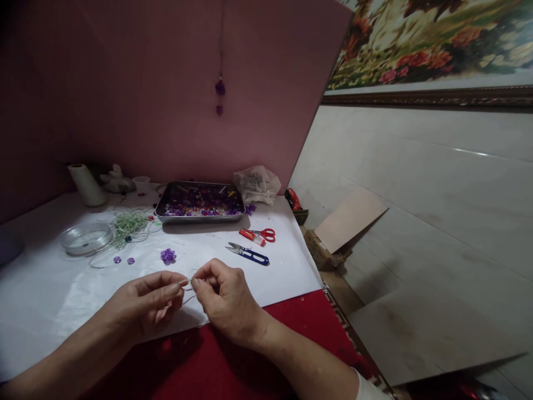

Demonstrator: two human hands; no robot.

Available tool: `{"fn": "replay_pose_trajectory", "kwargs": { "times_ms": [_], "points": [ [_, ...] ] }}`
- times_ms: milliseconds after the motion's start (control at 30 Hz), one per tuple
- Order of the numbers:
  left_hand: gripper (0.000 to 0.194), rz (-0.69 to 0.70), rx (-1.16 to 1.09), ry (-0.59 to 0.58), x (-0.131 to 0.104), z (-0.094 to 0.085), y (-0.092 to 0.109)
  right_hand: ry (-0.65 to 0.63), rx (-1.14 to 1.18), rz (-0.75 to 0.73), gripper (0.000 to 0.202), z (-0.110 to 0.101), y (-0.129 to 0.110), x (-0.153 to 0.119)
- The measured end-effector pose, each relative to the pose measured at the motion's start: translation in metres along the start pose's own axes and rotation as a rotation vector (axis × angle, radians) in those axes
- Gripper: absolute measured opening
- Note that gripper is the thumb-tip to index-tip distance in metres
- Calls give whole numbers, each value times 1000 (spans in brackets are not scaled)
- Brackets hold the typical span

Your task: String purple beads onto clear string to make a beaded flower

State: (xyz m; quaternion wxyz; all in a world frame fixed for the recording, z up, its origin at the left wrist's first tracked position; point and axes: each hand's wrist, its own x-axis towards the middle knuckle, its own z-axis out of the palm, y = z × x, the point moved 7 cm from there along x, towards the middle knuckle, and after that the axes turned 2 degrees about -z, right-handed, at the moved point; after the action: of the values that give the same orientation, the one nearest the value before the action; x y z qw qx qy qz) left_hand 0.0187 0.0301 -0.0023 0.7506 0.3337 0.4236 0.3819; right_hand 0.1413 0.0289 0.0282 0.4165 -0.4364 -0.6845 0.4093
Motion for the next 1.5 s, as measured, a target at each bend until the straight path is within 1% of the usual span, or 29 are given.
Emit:
{"fn": "replay_pose_trajectory", "kwargs": {
  "times_ms": [300, 533, 667, 833, 1000, 1167, 1400, 1500],
  "points": [
    [16, 84, 123, 11, -3, 0, 6, -4, -14, -1, 12, -1, -2, -1],
    [19, 41, 162, -14, 1, 0, -1, -18, -21, 3, 11, 0, -3, -2],
    [26, 46, 201, -21, 3, -1, -4, -40, -34, 14, 10, 3, -3, -3],
    [26, 15, 244, -22, -1, 1, -4, -27, -48, 4, 11, 3, -2, -3],
    [27, 54, 250, -42, -1, 2, -2, -14, -56, 0, 13, 2, 0, -3],
    [31, 28, 243, -73, 0, 3, -7, -14, -94, 5, 14, 2, -1, -3],
    [33, 58, 269, -100, 3, 1, -10, -3, -152, -29, 15, 3, -3, -4],
    [32, 100, 318, -60, 2, -1, -5, 11, -144, -45, 13, 2, -4, -4]
  ]
}}
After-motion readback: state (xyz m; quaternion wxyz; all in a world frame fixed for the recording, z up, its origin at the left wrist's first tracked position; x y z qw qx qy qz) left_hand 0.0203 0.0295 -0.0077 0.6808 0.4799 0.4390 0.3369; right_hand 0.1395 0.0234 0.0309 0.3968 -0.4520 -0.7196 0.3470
